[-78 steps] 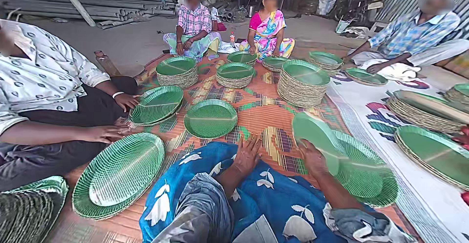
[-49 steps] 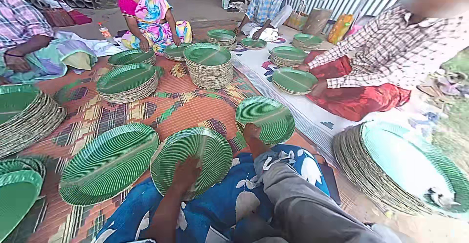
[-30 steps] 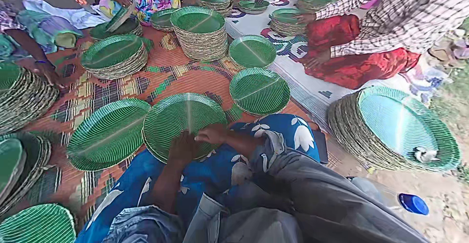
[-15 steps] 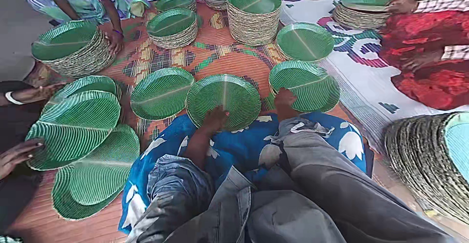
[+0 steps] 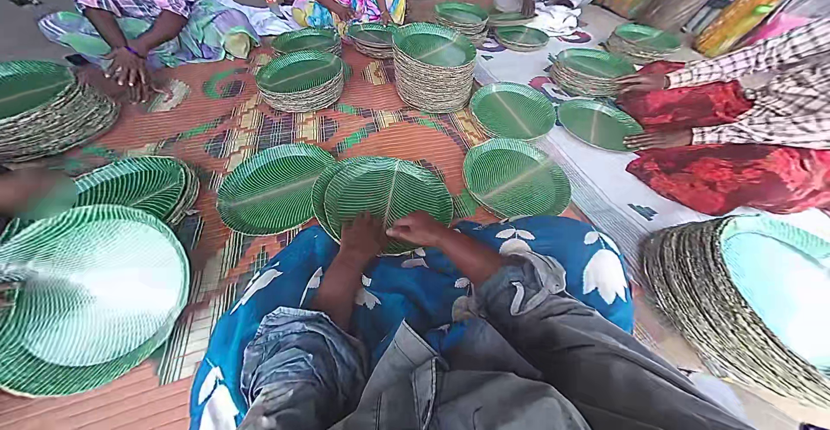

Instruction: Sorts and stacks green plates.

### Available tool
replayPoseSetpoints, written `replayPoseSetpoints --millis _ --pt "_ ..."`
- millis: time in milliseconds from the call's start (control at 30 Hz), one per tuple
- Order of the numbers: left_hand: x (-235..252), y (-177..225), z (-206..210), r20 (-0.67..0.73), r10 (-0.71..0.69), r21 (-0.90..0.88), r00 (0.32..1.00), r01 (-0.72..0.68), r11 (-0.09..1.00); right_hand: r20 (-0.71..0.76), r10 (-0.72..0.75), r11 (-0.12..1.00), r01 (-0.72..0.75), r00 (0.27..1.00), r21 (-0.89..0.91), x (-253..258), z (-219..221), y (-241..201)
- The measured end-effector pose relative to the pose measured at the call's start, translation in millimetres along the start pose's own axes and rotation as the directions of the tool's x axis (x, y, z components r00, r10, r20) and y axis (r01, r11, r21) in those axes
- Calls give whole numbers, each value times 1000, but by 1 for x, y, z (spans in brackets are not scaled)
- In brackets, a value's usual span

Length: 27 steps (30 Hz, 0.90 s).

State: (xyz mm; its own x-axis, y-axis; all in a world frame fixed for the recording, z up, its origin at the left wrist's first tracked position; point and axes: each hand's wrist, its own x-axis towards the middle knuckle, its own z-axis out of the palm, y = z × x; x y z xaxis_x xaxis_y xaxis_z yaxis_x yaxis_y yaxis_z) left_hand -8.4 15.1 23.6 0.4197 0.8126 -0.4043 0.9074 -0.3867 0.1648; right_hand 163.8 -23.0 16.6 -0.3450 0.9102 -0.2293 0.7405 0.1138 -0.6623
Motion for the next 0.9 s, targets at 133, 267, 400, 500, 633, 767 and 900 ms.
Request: replayPoseSetpoints --millis 133,267,400,500,633,767,900 --pt "9 -2 1 31 -40 -30 999 41 999 -351 463 868 -497 814 -7 1 -72 34" --pt "20 -5 7 86 -32 20 996 30 999 -251 767 572 -807 590 -146 -5 -91 83" --pt "20 -1 0 94 -21 48 995 16 999 -194 828 496 -849 526 -184 -10 -73 118" --pt "18 1 0 110 -18 45 994 13 999 -289 826 480 -873 484 -89 -5 -68 141" --pt "19 1 -2 110 -26 39 994 22 999 -508 728 574 -815 461 83 -8 -76 142" --pt "16 1 6 -74 -25 -123 997 16 992 -772 165 920 -378 613 -104 8 -64 108" --pt "25 -7 34 -631 43 -150 775 -176 973 -239 -108 994 100 965 -43 11 -2 33"
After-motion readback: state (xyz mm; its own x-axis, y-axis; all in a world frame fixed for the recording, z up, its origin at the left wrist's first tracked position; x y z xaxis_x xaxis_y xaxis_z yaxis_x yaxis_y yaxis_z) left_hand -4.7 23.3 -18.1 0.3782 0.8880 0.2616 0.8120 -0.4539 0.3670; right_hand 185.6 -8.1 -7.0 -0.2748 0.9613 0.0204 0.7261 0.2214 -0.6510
